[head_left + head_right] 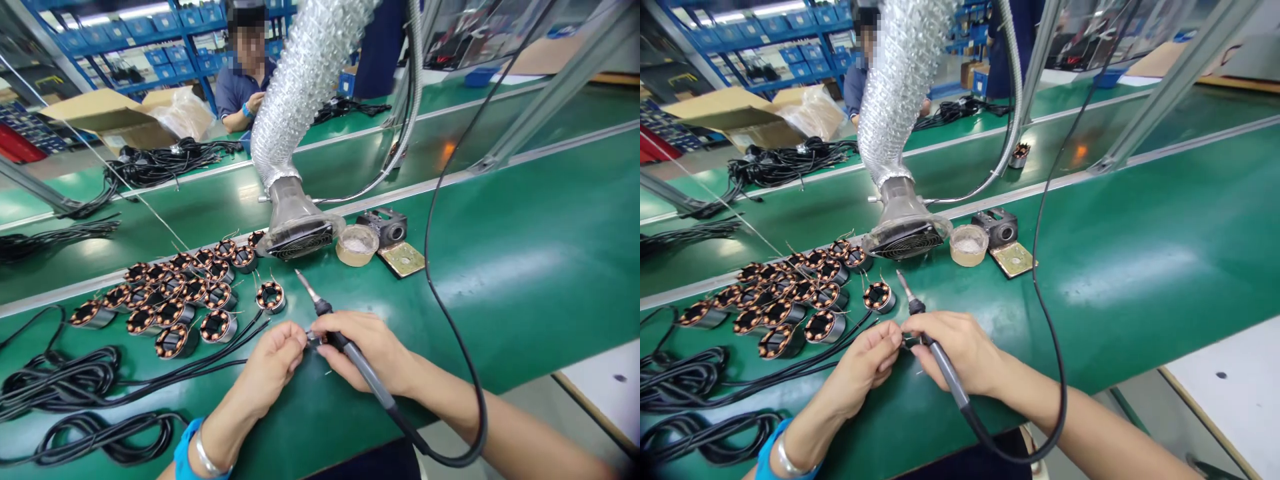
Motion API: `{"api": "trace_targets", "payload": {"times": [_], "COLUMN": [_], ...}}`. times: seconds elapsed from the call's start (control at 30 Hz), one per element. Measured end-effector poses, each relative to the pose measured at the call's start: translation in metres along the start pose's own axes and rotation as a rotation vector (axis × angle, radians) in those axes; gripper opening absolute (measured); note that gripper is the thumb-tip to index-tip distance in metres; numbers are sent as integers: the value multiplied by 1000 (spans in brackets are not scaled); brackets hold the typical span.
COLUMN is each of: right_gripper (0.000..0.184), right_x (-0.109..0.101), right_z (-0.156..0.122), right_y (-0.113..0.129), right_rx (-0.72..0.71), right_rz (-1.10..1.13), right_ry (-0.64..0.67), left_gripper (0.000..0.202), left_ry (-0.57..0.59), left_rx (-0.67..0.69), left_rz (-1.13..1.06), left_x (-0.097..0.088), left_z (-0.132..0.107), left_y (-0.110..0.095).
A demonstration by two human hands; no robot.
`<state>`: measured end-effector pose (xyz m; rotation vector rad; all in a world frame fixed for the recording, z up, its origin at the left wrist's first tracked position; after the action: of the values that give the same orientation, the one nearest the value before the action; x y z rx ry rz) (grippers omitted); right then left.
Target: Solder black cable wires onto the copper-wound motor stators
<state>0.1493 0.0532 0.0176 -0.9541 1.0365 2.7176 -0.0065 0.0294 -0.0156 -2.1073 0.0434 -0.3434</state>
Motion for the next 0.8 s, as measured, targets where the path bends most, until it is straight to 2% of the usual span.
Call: {"api": "trace_targets", "payload": {"times": [0.2,0.37,0.5,0.67,0.8], "right_gripper": [24,25,30,41,26], "right_x": [8,7,-6,-31,-43], "right_z": [-7,-8,-11,-23,-34], "right_y": [-10,-9,-5,6,6], "right_rx": [83,14,48,150,282], "right_rz": [13,-40,-11,73,149], "right_ry": [-176,-181,-174,-236,-306], "left_gripper": [44,41,36,31,30], "left_ry": [-126,-213,-245,-268,-283], "left_rx": [37,83,93,101,106], "left_rz": [-43,-24,1,32,54], "left_x": [5,7,6,8,7], "left_z": [-1,0,2,3,3], "left_y": [6,11,14,13,12]}}
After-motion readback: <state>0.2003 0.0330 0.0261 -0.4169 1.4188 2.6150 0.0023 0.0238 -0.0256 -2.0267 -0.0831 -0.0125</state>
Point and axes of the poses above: each hand's wrist, its own z-axis towards the middle knuckle, its own x-axis out of the palm, y = z × x, the point moved 4 cm from there along z, towards the middle knuckle, and after that the axes turned 2 degrees about -z, right-handed, at the moved point
